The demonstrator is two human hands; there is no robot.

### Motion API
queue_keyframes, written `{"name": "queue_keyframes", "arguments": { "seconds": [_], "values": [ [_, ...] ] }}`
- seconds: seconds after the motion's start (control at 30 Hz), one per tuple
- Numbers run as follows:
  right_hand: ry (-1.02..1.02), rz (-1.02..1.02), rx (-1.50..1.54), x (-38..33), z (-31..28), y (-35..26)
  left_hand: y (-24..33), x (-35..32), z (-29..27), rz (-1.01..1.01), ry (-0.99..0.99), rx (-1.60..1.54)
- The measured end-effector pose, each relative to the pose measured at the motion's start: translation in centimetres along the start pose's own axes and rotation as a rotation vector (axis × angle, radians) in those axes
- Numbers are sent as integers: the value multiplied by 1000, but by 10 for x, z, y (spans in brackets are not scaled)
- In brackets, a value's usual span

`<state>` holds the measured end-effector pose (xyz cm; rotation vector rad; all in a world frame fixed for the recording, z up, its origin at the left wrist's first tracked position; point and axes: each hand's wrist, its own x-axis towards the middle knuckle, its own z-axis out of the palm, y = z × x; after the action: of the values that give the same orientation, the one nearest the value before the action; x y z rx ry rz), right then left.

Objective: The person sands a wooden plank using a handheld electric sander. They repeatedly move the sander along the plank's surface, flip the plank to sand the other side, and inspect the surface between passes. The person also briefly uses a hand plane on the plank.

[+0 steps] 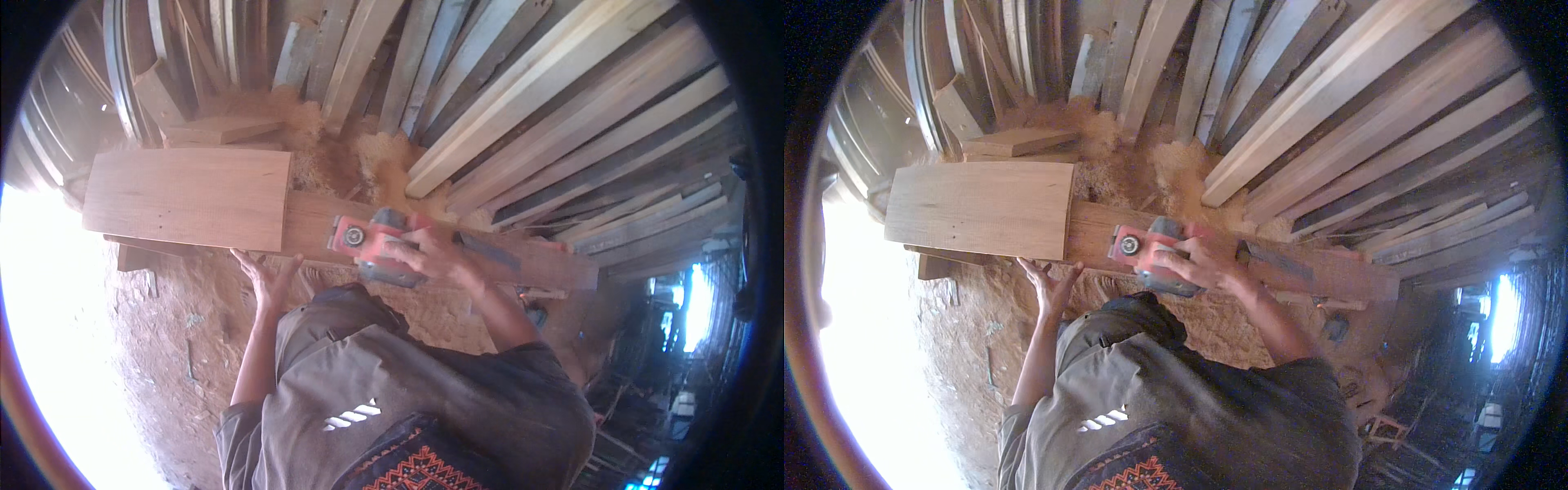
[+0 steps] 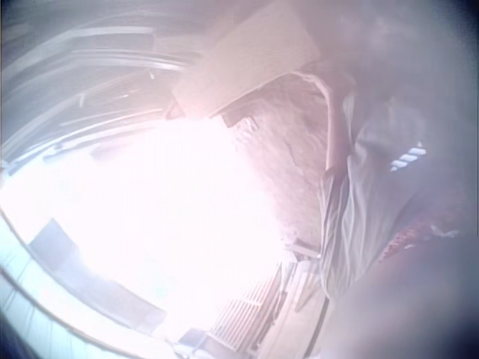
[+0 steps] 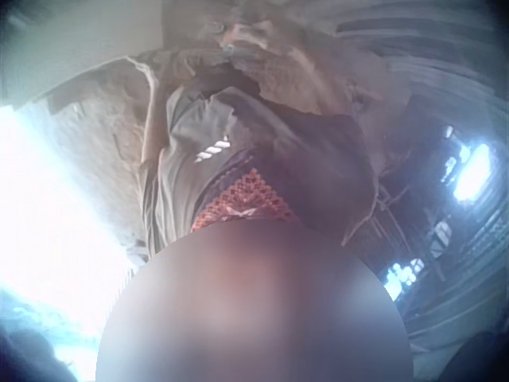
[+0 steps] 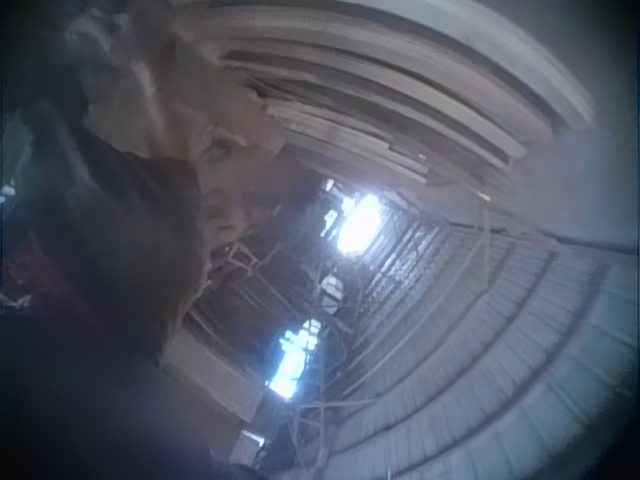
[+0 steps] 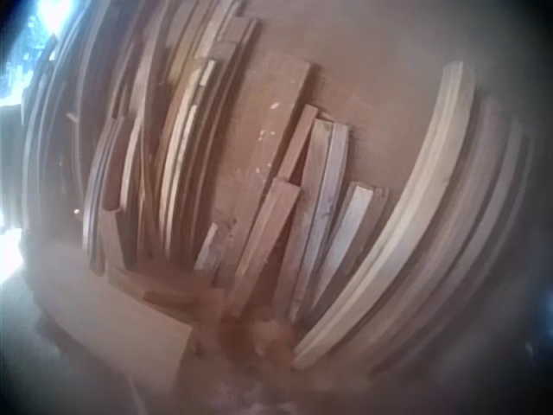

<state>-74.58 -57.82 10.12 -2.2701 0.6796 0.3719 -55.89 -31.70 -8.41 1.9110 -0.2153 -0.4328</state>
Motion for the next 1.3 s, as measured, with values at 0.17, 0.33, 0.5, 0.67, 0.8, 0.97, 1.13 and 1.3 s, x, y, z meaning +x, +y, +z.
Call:
{"name": "queue_keyframes", "arguments": {
  "seconds": [0.17,0.33,0.5,0.67,0.8,0.97,1.13,1.3],
  "values": [
    [5,-77,74,-8,-26,53,20,9,18,-98,237,173],
    [-134,161,286,-19,-18,64,2,-10,-2,-253,184,142],
    [-141,200,248,-6,-23,76,-18,-27,-15,-168,130,-515],
    [175,-102,-223,39,-25,42,-30,1,-20,-525,175,-890],
    [194,-184,147,99,25,-29,-5,-16,-41,-548,150,-929],
    [-208,-131,1131,133,79,-107,76,-56,-70,-387,86,-1138],
    [-61,-435,1113,142,23,-198,149,-43,-123,74,19,-1200],
    [-76,-686,1112,167,-9,-281,205,-24,-170,358,-17,-1122]
  ]
}}
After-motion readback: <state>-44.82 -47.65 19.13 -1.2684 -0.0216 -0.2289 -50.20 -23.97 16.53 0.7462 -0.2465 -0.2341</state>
